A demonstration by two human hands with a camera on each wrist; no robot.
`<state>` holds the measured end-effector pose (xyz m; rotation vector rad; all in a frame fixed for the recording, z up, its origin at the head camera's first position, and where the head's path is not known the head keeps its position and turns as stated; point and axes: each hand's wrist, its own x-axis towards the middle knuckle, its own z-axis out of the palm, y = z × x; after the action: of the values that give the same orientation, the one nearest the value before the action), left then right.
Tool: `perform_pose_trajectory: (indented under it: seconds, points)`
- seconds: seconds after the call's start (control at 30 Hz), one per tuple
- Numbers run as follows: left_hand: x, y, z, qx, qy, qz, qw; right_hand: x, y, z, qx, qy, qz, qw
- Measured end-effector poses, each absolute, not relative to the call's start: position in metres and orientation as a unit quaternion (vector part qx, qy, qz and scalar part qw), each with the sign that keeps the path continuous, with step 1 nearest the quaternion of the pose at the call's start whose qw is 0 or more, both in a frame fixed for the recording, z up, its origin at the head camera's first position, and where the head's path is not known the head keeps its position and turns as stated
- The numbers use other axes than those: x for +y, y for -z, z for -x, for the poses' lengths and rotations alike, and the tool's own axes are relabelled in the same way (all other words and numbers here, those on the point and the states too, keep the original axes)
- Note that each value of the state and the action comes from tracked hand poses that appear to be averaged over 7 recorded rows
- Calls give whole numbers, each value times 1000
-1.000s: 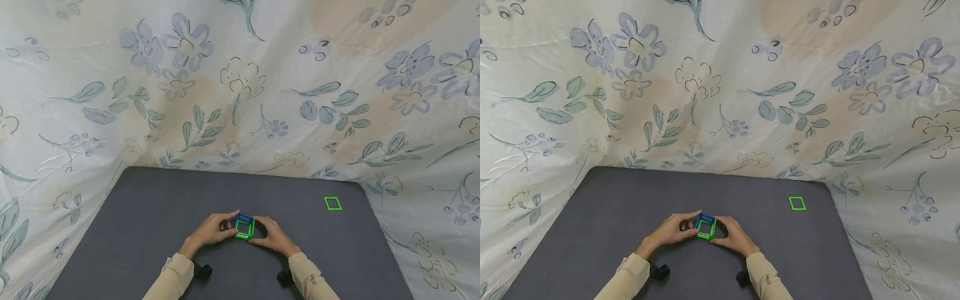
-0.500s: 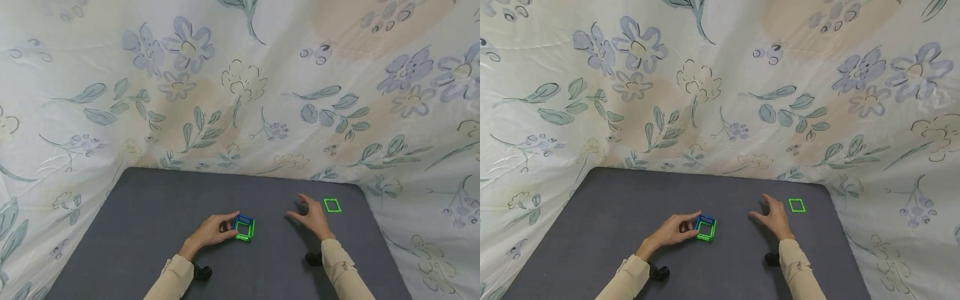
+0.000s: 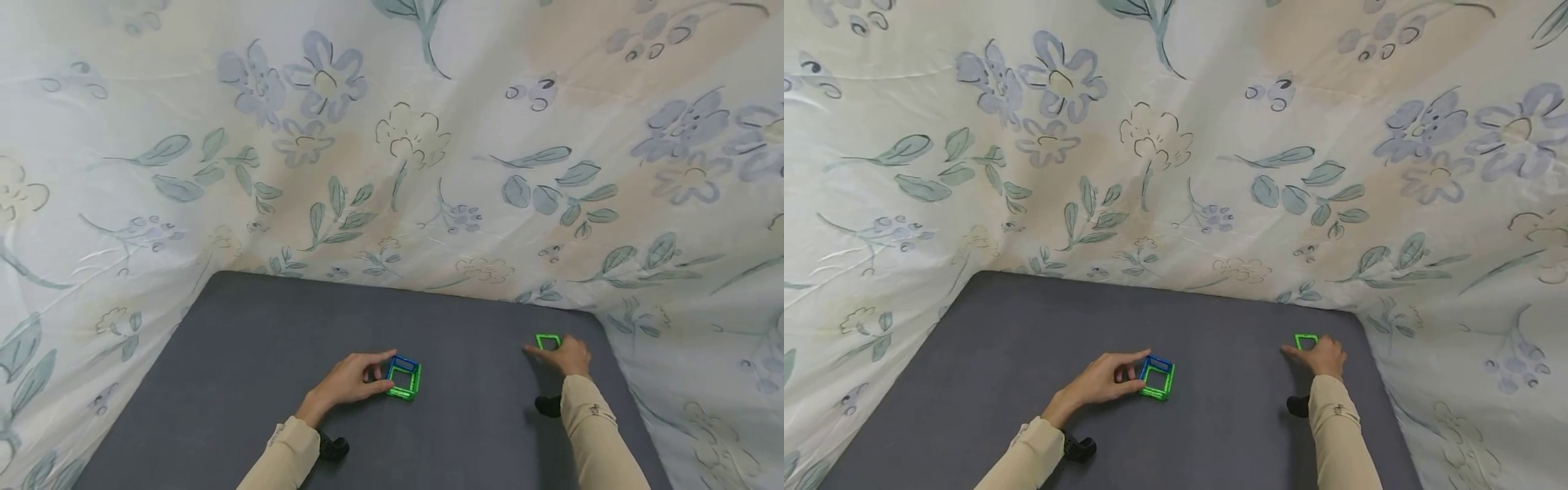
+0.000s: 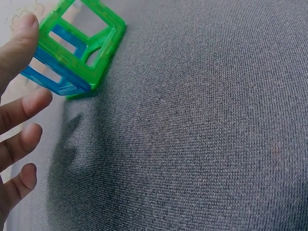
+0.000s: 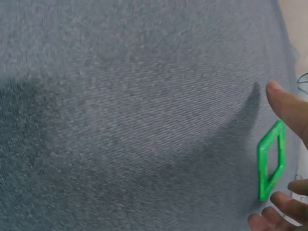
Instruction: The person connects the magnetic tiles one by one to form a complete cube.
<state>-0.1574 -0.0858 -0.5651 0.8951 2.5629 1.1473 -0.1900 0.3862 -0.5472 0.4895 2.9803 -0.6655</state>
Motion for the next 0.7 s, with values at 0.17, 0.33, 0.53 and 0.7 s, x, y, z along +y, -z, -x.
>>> perform_pose_trajectory:
  seconds: [0.17,0.33,0.53,0.7]
  points:
    - [-85,565,157,866,-388,-298,99,386,553,192,965,207,-155,33]
    - [-84,564,157,870,-383,-293,99,384,552,193,959,224,-171,9]
    - [-83,564,157,869,-384,-295,100,385,549,195,948,248,-200,20]
    - [-83,563,158,872,-382,-289,102,386,548,199,941,269,-199,49]
